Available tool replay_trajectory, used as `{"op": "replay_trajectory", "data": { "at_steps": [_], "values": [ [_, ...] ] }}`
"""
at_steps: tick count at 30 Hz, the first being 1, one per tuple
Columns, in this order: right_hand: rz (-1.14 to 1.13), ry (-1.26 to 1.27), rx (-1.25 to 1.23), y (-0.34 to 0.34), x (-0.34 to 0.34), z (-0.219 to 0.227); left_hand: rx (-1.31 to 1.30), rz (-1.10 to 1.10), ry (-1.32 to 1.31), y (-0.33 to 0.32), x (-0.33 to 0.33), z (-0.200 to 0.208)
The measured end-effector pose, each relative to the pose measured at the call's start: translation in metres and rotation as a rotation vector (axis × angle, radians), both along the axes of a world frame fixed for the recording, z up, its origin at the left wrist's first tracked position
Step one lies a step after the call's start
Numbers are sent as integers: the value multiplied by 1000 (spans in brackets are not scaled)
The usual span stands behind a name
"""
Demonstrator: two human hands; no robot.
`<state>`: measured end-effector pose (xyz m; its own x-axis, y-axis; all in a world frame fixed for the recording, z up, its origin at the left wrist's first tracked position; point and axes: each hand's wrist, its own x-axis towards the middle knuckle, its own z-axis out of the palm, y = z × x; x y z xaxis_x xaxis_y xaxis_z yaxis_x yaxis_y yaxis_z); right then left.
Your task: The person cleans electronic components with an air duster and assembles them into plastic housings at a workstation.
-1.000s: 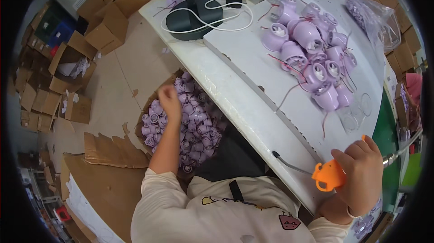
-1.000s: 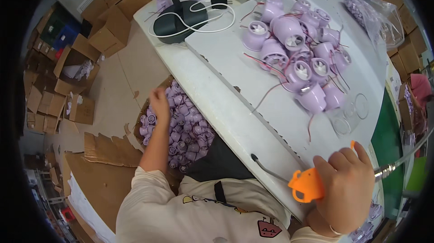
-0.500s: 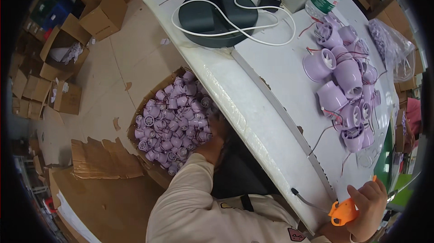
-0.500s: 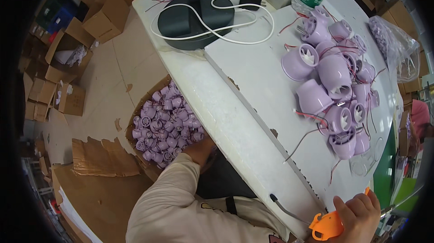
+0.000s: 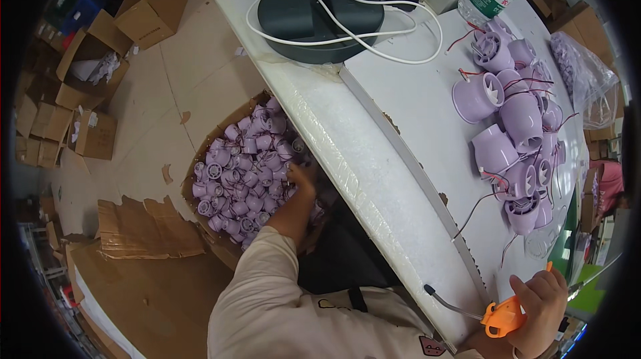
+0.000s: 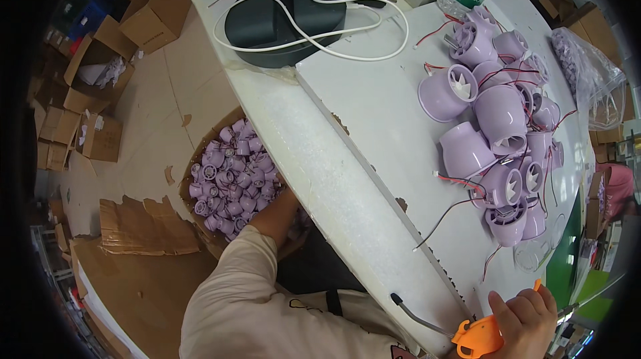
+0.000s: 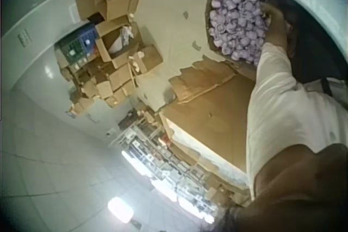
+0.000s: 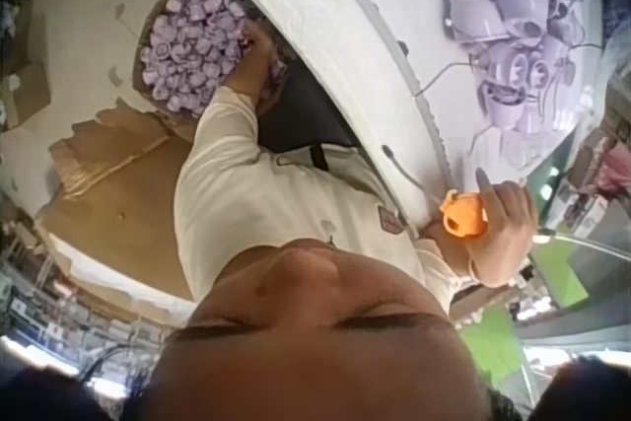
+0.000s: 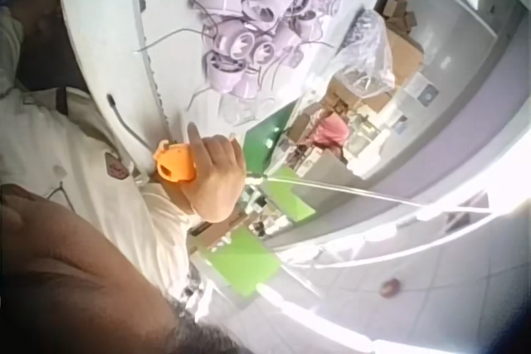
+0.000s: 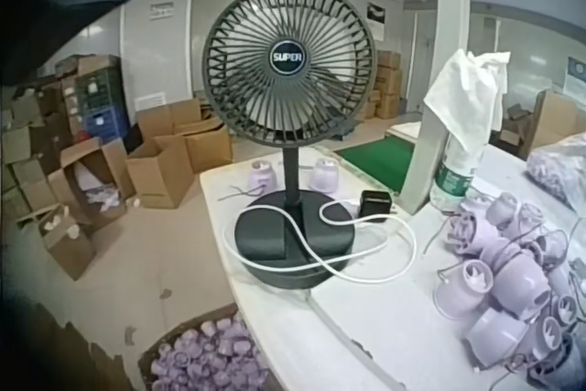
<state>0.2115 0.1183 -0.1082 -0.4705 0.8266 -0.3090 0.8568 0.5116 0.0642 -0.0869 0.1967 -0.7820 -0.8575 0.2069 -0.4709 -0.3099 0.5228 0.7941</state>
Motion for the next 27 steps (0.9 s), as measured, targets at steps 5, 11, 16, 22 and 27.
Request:
{"op": "replay_trajectory", "data": {
  "at_steps": [5, 11, 16, 22, 27],
  "values": [
    [-18, -23, -23, -1, -2, 1, -338, -410, 224, 13, 2, 12],
    [10, -3, -8, 0, 0, 3, -206, -446, 1, 14, -10, -7],
    [-7, 14, -13, 0, -2, 2, -109, -402, 13, 16, 2, -3],
    [9, 6, -2, 0, -2, 1, -9, -349, 27, 2, 34, 0],
    [2, 4, -10, 1, -1, 2, 77, -306, 46, -5, 28, 6]
  ]
}}
